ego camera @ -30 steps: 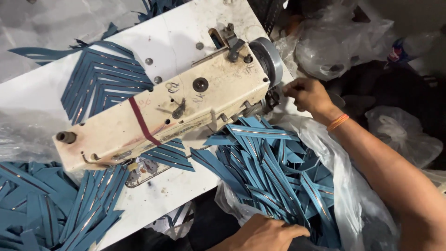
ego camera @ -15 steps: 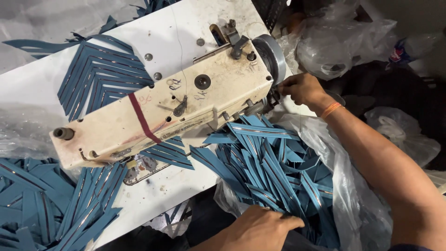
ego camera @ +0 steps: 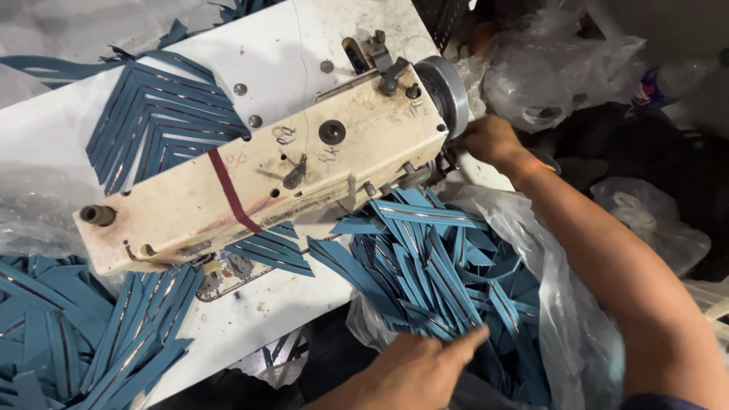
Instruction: Stitching together fabric or synthetic strips to create shoe components using an industrial sewing machine.
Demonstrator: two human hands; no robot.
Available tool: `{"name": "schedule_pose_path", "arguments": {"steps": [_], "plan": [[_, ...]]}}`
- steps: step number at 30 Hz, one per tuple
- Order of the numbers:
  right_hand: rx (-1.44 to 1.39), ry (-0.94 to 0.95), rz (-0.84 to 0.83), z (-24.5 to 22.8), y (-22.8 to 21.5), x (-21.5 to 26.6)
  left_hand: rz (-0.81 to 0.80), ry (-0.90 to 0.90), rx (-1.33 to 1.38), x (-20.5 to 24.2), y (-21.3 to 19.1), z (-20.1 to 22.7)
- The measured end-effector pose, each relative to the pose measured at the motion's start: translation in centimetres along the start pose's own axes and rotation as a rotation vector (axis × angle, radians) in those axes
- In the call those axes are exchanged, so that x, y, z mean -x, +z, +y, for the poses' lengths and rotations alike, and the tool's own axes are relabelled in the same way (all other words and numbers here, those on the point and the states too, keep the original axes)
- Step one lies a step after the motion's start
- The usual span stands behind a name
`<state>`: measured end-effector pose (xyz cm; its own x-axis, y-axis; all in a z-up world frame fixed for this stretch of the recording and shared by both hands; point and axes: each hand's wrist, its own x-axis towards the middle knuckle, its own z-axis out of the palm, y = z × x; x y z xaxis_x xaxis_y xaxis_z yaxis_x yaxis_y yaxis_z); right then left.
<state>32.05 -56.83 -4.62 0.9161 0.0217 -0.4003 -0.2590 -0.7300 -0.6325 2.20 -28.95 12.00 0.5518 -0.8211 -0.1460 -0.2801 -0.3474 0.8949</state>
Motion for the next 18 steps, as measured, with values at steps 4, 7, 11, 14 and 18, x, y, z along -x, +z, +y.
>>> {"name": "schedule_pose_path", "arguments": {"steps": [4,7,11,14,18], "plan": [[0.592,-0.282,0.227,1.6,0.4,-4.1,0.24,-0.116,0.054,0.5,-0.4,-0.6],[0.296,-0.243,0.129,-4.4,-3.4,3.2,0.36,-0.1,0.048,2.4,0.1,-3.2],[0.214,-0.121,-0.049,-1.1,-1.9,0.2,0.345,-0.134,0.043,1.4,-0.9,-2.8],[0.411,-0.23,0.089,-0.3,-0.8,-0.7,0.334,-0.126,0.009,1.8,-0.4,-2.7],[0.064,-0.285,0.047,-3.3,-2.3,1.7,0.418,-0.126,-0.016,1.9,-2.0,-3.3]]}}
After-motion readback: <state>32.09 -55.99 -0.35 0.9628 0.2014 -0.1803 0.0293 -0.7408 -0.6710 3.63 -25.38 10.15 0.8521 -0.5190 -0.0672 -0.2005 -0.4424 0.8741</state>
